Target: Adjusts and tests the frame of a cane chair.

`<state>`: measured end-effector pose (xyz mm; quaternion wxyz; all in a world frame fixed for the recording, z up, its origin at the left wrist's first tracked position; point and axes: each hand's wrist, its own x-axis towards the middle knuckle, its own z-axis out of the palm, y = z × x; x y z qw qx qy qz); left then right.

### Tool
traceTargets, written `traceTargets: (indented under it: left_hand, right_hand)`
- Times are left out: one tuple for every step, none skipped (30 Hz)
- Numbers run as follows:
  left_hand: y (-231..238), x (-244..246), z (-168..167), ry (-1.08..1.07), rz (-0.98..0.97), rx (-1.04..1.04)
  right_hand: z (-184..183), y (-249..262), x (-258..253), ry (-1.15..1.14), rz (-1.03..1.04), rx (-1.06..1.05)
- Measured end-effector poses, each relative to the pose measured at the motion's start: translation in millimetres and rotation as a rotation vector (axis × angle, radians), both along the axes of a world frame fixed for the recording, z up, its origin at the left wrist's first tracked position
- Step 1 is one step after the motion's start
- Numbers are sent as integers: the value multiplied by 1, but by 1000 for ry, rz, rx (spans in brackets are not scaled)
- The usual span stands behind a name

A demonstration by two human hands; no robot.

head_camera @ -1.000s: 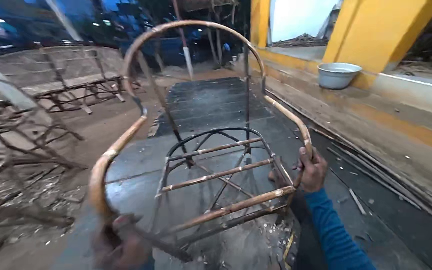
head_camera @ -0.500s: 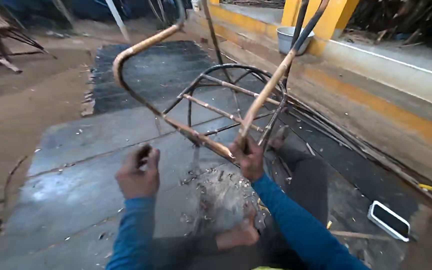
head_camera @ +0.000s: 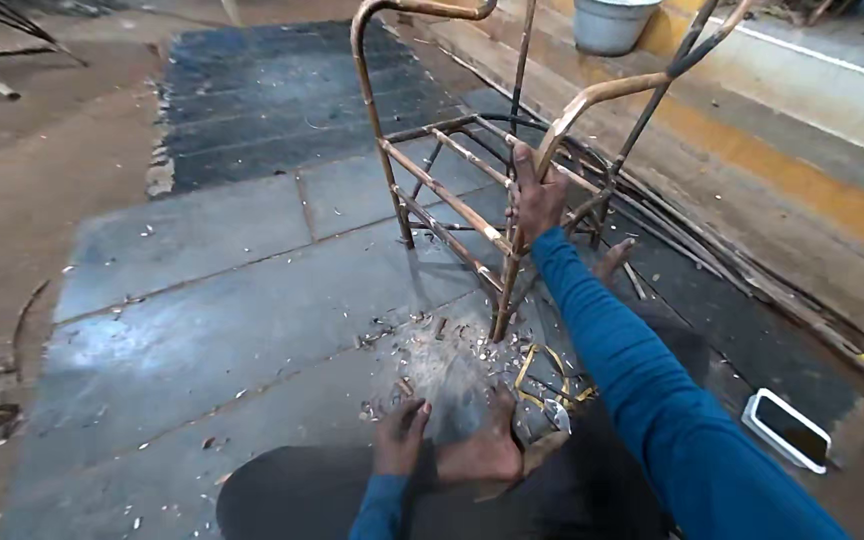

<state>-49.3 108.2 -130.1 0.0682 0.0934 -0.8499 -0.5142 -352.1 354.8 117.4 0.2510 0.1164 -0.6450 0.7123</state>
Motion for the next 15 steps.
traceTargets:
  left_hand:
    - [-1,2,-1,0,9,-11]
    - [-2,5,-4,4,17,-24]
    - [-3,11,-9,10,25,-44]
    - [-5,16,-14,0,29,-65]
    - [-8,20,-17,-16,31,-79]
    - [-10,23,-19,-35,37,-80]
    - [-10,25,-20,-44,45,-70]
    - [-10,25,-20,-37,53,-51]
    - [-9,23,-19,-30,54,-23]
    - [-8,21,-18,-30,55,12]
    - [-8,21,-17,-34,55,38]
    - [-9,22,-16,-42,51,57]
    - [-11,23,-14,-45,44,72]
    - [-11,23,-13,-47,38,89]
    - [-12,24,-14,-53,40,102]
  right_hand:
    - [1,-11,-13,18,-49,-1]
    - [2,-23,-26,17,-69,10]
    - [1,-35,-38,-3,-48,19]
    - [-1,-47,-48,-34,16,12]
    - [-2,-59,-53,-72,99,-14]
    - [-2,-72,-54,-102,161,-39]
    - [-1,-82,-50,-126,160,-33]
    - [1,-87,-43,-135,92,6]
    - [6,-85,-34,-141,-15,64]
    - [11,-79,-26,-146,-111,115]
    - [12,-73,-17,-151,-189,154]
    - [9,-68,-9,-138,-258,178]
    - [5,-62,0,-111,-317,184]
    - [2,-56,12,-85,-362,183]
    - [0,-50,25,-60,-396,176]
